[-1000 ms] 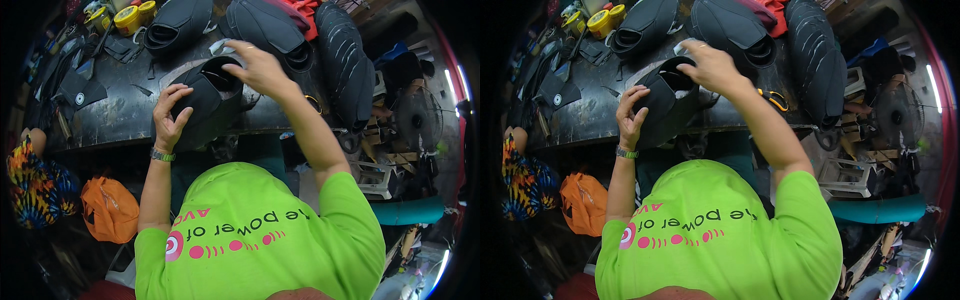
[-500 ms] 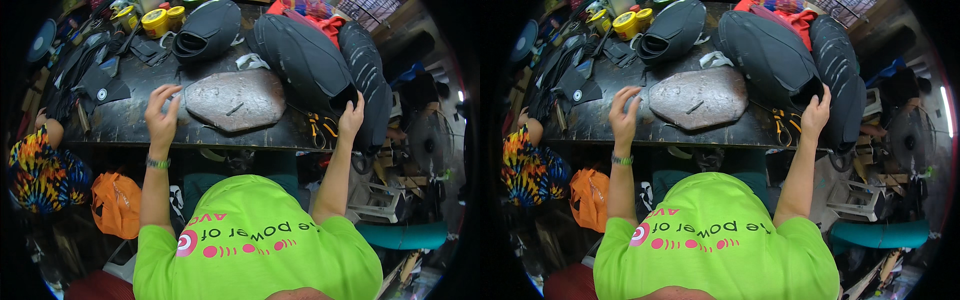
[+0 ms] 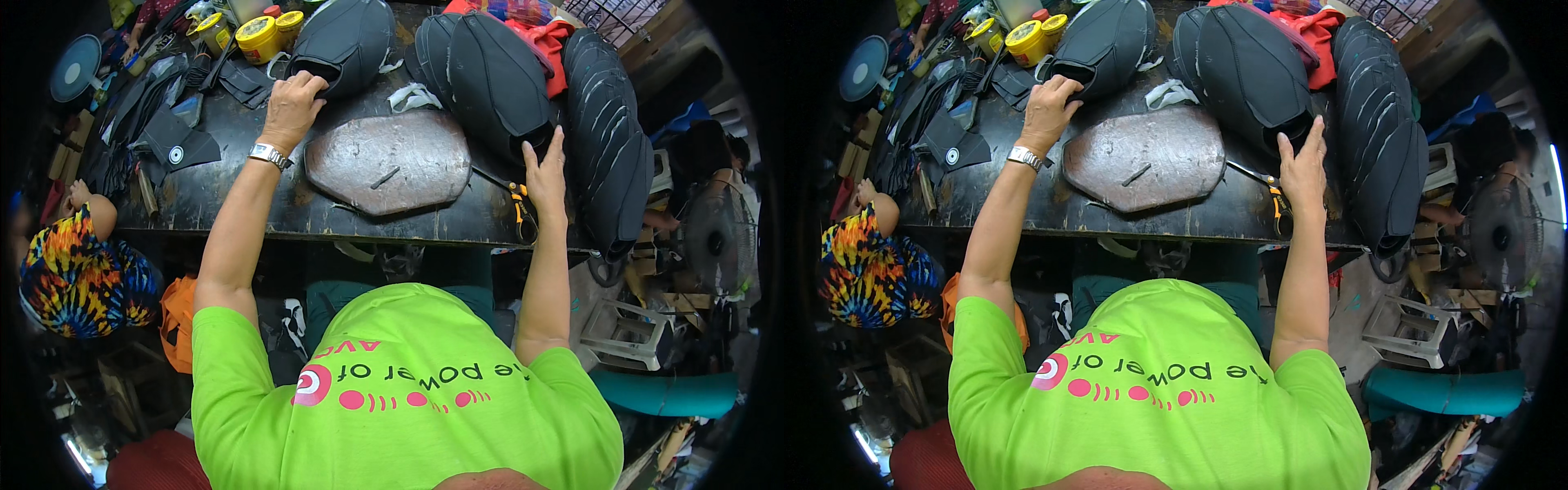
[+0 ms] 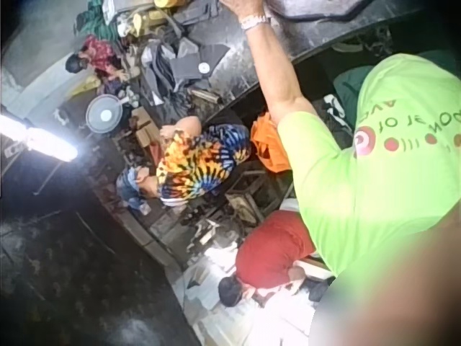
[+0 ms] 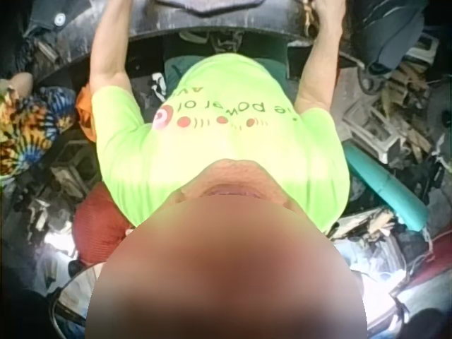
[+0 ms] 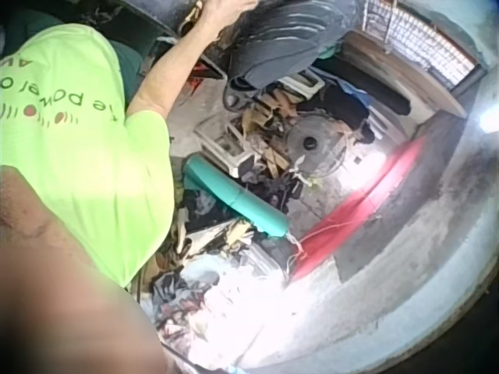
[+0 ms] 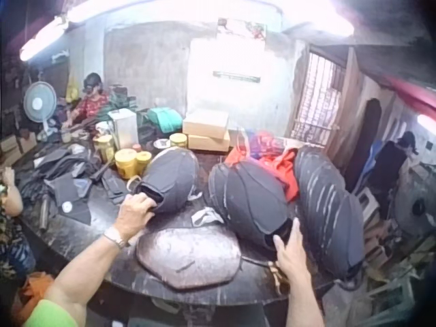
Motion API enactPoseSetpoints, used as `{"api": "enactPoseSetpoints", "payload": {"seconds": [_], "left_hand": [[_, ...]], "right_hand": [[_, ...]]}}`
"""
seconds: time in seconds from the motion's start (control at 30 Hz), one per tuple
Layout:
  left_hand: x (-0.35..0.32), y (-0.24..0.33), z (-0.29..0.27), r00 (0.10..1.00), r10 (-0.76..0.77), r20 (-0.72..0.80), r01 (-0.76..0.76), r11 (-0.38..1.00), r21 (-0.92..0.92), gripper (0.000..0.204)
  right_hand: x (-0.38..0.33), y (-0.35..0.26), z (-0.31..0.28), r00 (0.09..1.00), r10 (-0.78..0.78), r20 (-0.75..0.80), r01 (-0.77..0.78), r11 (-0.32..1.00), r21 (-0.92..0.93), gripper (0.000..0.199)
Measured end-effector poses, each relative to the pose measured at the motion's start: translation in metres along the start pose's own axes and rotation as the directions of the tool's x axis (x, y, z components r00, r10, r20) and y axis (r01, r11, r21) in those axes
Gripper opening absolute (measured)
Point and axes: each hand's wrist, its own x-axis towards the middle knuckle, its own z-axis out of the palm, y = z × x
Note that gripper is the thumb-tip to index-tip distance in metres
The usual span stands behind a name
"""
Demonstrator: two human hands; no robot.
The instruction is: The person uses scissors to cut a black shoe cover and a white foam insert. They trim the foam to fit inside the cover, then cut the cover's edges to shape it. The person repeatedly adjusts and trims both pieces to achieve a snug fit.
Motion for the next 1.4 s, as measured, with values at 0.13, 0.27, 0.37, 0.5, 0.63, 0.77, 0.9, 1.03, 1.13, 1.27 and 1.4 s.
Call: {"api": "enactPoseSetpoints", "payload": {"seconds": [0.13,0.27,0.37,0.5,0.63,0.77,0.9,1.03,1.13,1.27,1.4], "left_hand": [[-0.001,0.027,-0.04,0.986,0.028,-0.165,-0.047,0.992,-0.117,0.023],[-0.043,0.094,-0.098,0.99,-0.052,-0.134,-0.005,0.921,-0.389,0.023],[-0.085,0.152,-0.128,0.996,0.057,-0.068,-0.084,0.851,-0.519,0.025],[-0.128,0.183,-0.138,0.986,0.107,0.13,0.018,0.699,-0.715,0.033],[-0.146,0.133,-0.119,0.981,-0.117,-0.157,-0.014,0.758,-0.652,0.035],[-0.152,0.092,-0.072,0.705,-0.642,0.3,0.432,0.053,-0.9,0.046],[-0.148,0.071,-0.051,0.573,-0.148,0.806,0.747,-0.311,-0.588,0.037],[-0.129,0.081,-0.039,0.709,-0.028,0.705,0.623,-0.443,-0.644,0.036],[-0.113,0.08,-0.038,0.766,0.01,0.643,0.6,-0.369,-0.71,0.036],[-0.098,0.065,-0.035,0.842,-0.041,0.537,0.52,-0.198,-0.831,0.033],[-0.077,0.017,-0.015,0.911,-0.333,0.242,0.392,0.522,-0.758,0.036]], "right_hand": [[-0.019,-0.015,-0.015,0.91,-0.175,-0.376,0.217,0.973,0.074,0.054],[-0.046,-0.054,-0.003,0.899,-0.224,0.376,-0.254,0.433,0.865,0.047],[-0.092,-0.082,0.032,0.459,-0.599,0.657,-0.851,-0.083,0.519,0.084],[-0.122,-0.085,0.047,0.457,-0.48,0.749,-0.89,-0.252,0.381,0.056],[-0.124,-0.083,0.046,0.371,-0.528,0.764,-0.91,-0.043,0.412,0.041],[-0.123,-0.069,0.041,0.373,-0.609,0.7,-0.884,-0.003,0.468,0.05],[-0.122,-0.047,0.051,0.339,-0.698,0.631,-0.839,0.078,0.538,0.06],[-0.106,-0.033,0.046,0.292,-0.725,0.624,-0.82,0.146,0.553,0.063],[-0.088,-0.04,0.038,0.321,-0.76,0.565,-0.787,0.118,0.606,0.053],[-0.069,-0.056,0.033,0.499,-0.603,0.623,-0.613,0.263,0.745,0.045],[-0.066,-0.061,0.051,0.719,-0.488,0.495,-0.384,0.315,0.868,0.035]]}}
